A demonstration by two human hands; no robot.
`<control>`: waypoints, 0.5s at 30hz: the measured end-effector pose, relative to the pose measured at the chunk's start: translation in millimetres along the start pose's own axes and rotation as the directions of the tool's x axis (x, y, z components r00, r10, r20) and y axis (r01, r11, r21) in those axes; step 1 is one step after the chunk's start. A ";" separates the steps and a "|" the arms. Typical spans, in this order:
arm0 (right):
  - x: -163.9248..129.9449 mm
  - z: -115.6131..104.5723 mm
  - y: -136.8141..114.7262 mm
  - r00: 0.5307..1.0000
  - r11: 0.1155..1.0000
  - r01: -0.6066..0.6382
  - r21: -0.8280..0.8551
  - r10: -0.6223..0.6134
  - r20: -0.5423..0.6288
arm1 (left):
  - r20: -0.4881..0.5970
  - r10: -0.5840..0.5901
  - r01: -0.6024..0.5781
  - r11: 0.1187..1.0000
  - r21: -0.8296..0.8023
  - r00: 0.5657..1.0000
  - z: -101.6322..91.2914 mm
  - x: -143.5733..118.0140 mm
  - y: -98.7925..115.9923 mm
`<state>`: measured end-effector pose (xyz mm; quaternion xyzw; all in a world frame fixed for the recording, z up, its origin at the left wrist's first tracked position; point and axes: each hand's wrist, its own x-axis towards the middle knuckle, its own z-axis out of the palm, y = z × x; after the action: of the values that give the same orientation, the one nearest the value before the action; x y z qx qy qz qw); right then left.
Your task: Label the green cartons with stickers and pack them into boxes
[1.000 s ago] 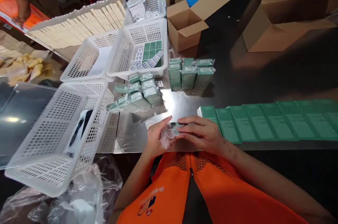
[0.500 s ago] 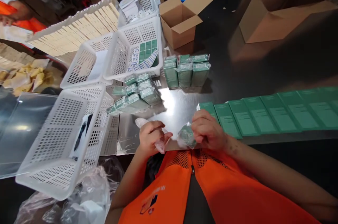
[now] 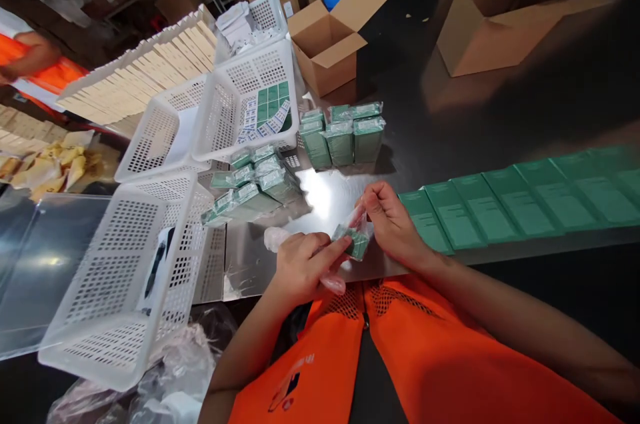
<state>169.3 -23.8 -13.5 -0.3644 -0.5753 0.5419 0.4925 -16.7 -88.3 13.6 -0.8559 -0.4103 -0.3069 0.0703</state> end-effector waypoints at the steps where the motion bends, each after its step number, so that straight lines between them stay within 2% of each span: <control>1: 0.2 -1.1 -1.7 1.000 1.000 0.010 -0.004 -0.010 -0.029 | 0.017 -0.008 0.008 1.000 -0.011 1.000 0.6 0.3 0.7; 2: -0.6 -2.6 -4.1 0.995 0.996 0.069 -0.047 -0.073 -0.075 | 0.029 -0.016 0.017 0.999 -0.027 0.999 1.4 0.7 1.5; 3: -2.3 -4.4 -7.4 0.974 0.977 0.175 -0.121 -0.190 -0.125 | 0.033 -0.023 0.025 0.999 -0.045 0.999 2.5 1.0 2.4; 4: -4.6 -6.7 -11.7 0.930 0.930 0.302 -0.207 -0.336 -0.152 | 0.022 -0.026 0.027 0.998 -0.060 0.999 3.6 1.2 3.3; 5: -7.1 -9.5 -17.0 0.870 0.856 0.425 -0.295 -0.477 -0.129 | -0.006 -0.025 0.024 0.998 -0.066 1.000 4.8 1.4 4.1; 6: -9.7 -12.6 -22.8 0.812 0.766 0.531 -0.364 -0.583 -0.042 | -0.046 -0.019 0.016 0.998 -0.064 0.999 6.0 1.5 4.8; 7: -11.9 -15.9 -28.7 0.768 0.682 0.610 -0.404 -0.635 0.087 | -0.084 -0.006 0.002 0.998 -0.057 0.996 7.0 1.7 5.2; 8: -13.5 -19.0 -34.2 0.743 0.624 0.657 -0.423 -0.632 0.221 | -0.112 0.014 -0.020 0.999 -0.050 0.994 7.9 1.9 5.3; 10: -15.0 -24.0 -42.0 0.745 0.582 0.667 -0.466 -0.517 0.421 | -0.133 0.073 -0.080 0.996 -0.048 0.988 8.8 2.8 4.6; 12: -14.7 -27.0 -45.1 0.779 0.597 0.620 -0.509 -0.388 0.493 | -0.118 0.134 -0.142 0.988 -0.065 0.984 8.6 4.1 3.3; 15: -13.0 -28.0 -44.4 0.817 0.632 0.547 -0.549 -0.261 0.514 | -0.098 0.170 -0.178 0.981 -0.079 0.981 5.6 5.9 1.0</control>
<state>204.5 -35.4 25.8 -0.2613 -0.8844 0.2279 0.3126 -10.5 -83.0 12.7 -0.8759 -0.3164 -0.3557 0.0780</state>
